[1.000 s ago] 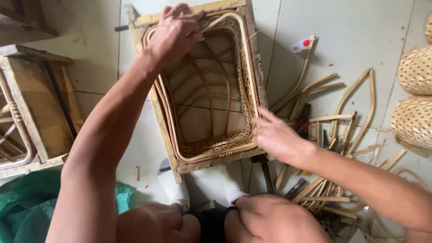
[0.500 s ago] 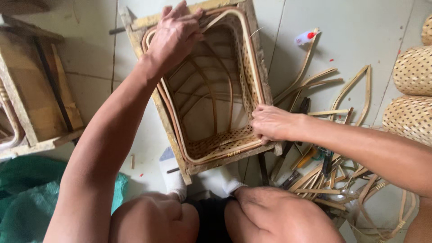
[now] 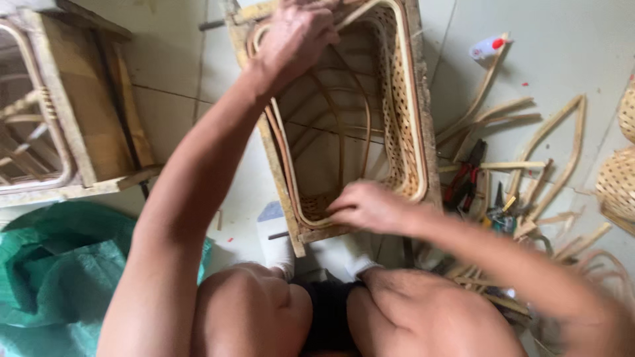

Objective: The person is weaving a rectangular basket using thin wooden strips. They use a hammer to secure the strips into a wooden frame and pliers to trim excess material. The person works methodically, adding and adjusting strips to form the basket's structure.

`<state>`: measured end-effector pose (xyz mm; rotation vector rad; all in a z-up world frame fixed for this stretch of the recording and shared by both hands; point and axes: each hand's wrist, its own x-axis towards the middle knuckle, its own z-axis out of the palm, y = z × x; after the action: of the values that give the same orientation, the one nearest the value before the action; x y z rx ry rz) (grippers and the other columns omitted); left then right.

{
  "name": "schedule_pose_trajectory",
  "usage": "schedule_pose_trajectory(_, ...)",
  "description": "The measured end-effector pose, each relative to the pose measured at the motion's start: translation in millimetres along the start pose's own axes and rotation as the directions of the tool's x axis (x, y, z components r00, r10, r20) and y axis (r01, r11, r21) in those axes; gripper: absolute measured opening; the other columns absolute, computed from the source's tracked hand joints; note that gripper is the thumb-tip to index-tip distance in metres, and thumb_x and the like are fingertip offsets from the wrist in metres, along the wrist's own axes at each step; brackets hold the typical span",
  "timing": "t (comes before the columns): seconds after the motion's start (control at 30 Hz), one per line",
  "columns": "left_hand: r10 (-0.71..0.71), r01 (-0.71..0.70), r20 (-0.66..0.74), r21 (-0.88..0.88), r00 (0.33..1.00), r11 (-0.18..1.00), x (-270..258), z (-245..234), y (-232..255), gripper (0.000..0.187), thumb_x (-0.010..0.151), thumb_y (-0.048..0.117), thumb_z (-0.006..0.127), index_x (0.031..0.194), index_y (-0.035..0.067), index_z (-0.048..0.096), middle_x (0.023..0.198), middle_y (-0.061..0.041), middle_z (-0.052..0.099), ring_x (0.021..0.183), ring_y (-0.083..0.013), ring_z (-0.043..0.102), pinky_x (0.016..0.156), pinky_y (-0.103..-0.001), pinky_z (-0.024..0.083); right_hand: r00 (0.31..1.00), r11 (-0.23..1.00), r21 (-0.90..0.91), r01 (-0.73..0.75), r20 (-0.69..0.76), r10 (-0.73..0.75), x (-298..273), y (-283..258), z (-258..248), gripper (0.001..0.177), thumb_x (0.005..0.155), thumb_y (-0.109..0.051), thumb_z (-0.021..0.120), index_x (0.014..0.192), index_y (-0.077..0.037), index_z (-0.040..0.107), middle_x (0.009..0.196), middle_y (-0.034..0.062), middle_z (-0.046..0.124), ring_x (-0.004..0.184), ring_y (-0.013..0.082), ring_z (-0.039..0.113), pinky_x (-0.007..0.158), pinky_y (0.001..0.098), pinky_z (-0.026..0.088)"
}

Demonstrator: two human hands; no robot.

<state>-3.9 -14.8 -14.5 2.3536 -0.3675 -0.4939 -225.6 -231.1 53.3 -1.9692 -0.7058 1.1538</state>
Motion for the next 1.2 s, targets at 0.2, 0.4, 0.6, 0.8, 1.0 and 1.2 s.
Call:
schedule_pose_trajectory(0.2,0.417,-0.38,-0.242,0.188,0.876,0.906,0.0,10.1,-10.5,0.021,0.097,0.02,0.081,0.091,0.003,0.071,0.096,-0.015,0.072,0.099,-0.0347,0.064,0.093,-0.05,0.046,0.979,0.997,-0.055,-0.061,-0.197,0.049,17.6,-6.2,64.8,0.032,0.088,-0.039,0.076,0.094,-0.008,0.082,0.089,0.0102,0.071,0.089,0.0248,0.065,0.081,0.0417,0.054)
schedule_pose_trajectory(0.4,0.579,-0.504,-0.341,0.289,0.741,0.814,-0.6,12.6,-10.0,0.012,0.093,0.015,0.08,0.09,0.006,0.072,0.109,-0.007,0.074,0.113,-0.0323,0.061,0.1,-0.05,0.039,0.926,0.979,-0.187,0.078,-0.35,-0.14,12.4,-18.3,61.9,0.018,0.09,-0.026,0.071,0.095,-0.012,0.081,0.09,0.0086,0.071,0.093,0.0243,0.064,0.08,0.0412,0.054)
schedule_pose_trajectory(0.6,0.579,-0.507,-0.249,0.299,0.776,0.808,3.1,2.2,-20.3,0.011,0.103,0.015,0.076,0.102,0.004,0.075,0.121,-0.01,0.074,0.105,-0.0244,0.06,0.096,-0.044,0.042,0.451,0.916,0.332,0.225,-0.869,0.204,-79.9,33.1,29.8,0.019,0.099,-0.005,0.062,0.117,-0.007,0.068,0.113,0.006,0.072,0.099,0.0153,0.072,0.086,0.0298,0.063)
schedule_pose_trajectory(0.8,0.631,-0.554,-0.265,0.313,0.729,0.771,-9.8,-7.8,-4.8,0.012,0.096,0.013,0.08,0.093,0.003,0.075,0.129,-0.008,0.075,0.118,-0.0232,0.061,0.106,-0.044,0.042,0.208,0.779,0.464,-0.422,-0.786,0.582,-149.6,128.0,142.0,0.032,0.087,-0.01,0.073,0.117,0.001,0.069,0.106,0.019,0.074,0.095,0.0294,0.072,0.085,0.0394,0.058)
schedule_pose_trajectory(1.0,0.679,-0.495,-0.341,0.488,0.65,0.719,-10.2,-6.3,0.8,0.014,0.085,0.017,0.084,0.079,0.009,0.075,0.125,-0.005,0.076,0.122,-0.0261,0.062,0.102,-0.047,0.04,0.384,0.739,0.417,-0.529,-0.659,0.646,-123.2,218.7,224.6,0.041,0.08,-0.013,0.079,0.117,0.001,0.067,0.104,0.0214,0.073,0.091,0.03,0.068,0.08,0.042,0.055)
schedule_pose_trajectory(1.2,0.57,-0.504,-0.256,0.281,0.781,0.816,-5.6,0.7,-14.0,0.017,0.098,0.018,0.081,0.093,0.003,0.074,0.131,-0.008,0.075,0.121,-0.0264,0.061,0.106,-0.045,0.041,0.441,0.661,0.496,-0.564,-0.495,0.748,-207.0,199.4,215.9,0.027,0.092,-0.022,0.079,0.103,0.002,0.069,0.082,0.0194,0.067,0.076,0.0179,0.057,0.071,0.0362,0.054)
